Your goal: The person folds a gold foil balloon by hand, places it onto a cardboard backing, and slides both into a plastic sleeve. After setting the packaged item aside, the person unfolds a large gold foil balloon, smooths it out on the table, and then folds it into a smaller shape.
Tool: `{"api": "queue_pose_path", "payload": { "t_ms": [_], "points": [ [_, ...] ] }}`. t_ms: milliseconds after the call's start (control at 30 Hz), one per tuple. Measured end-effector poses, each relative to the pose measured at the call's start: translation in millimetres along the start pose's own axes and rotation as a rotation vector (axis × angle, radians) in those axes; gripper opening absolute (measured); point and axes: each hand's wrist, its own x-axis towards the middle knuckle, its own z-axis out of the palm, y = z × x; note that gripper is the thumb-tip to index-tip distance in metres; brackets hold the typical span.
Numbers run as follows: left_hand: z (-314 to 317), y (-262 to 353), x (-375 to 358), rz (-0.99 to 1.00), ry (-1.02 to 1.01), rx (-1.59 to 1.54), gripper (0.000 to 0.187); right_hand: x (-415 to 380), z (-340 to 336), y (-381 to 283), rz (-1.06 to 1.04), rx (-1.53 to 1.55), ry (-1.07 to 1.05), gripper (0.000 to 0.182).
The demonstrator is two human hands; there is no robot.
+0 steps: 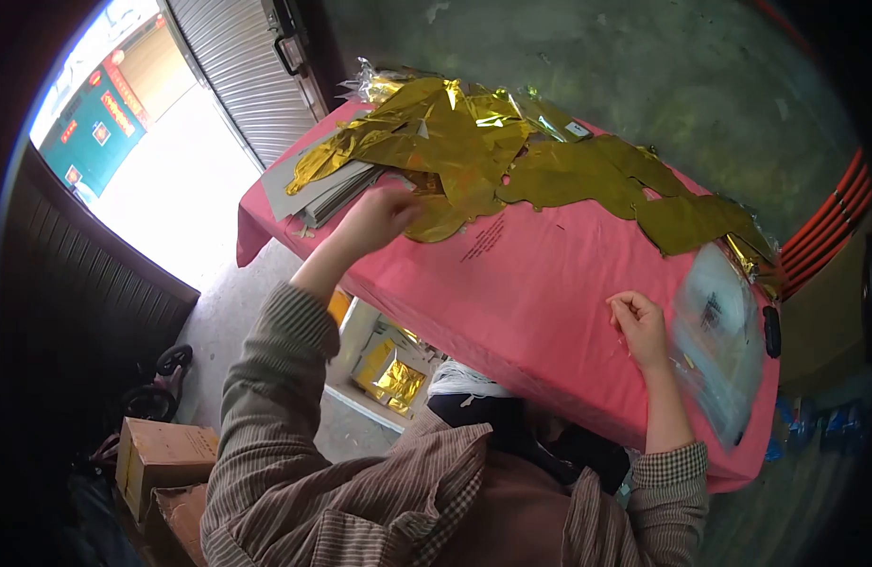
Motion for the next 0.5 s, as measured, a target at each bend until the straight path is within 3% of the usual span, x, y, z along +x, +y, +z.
{"api": "queue_pose_path", "payload": {
  "t_ms": [33,67,133,167,267,367,433,500],
  "points": [
    [12,-11,19,0.163,0.178,0.295,0.013,0,0,2,-0.023,0.007,-0.003,0.011],
    [21,-21,38,0.173,0.182,0.296,0.013,0,-1,1,-0.028,0.006,0.006,0.011],
    [36,-29,68,0.193,0.289,0.686,0.015,-2,0,-1,0.001,0.006,0.01,0.011],
    [43,-30,78,0.199,0.297,0.684,0.015,-3,0,-1,-0.004,0.001,0.017,0.011],
    [45,-23,100,0.008,0.008,0.804,0.015,-3,0,-6,0.029,0.019,0.021,0.011],
    [38,-32,111,-0.049,-0.022,0.842,0.014,-6,1,-10,0.111,0.027,0.015,0.011],
    [27,-43,119,-0.076,0.008,0.713,0.015,-3,0,-5,0.029,-0.004,0.005,0.011],
    [16,-55,124,-0.269,0.067,0.664,0.016,-3,1,-4,0.024,-0.003,0.002,0.011]
  ]
}}
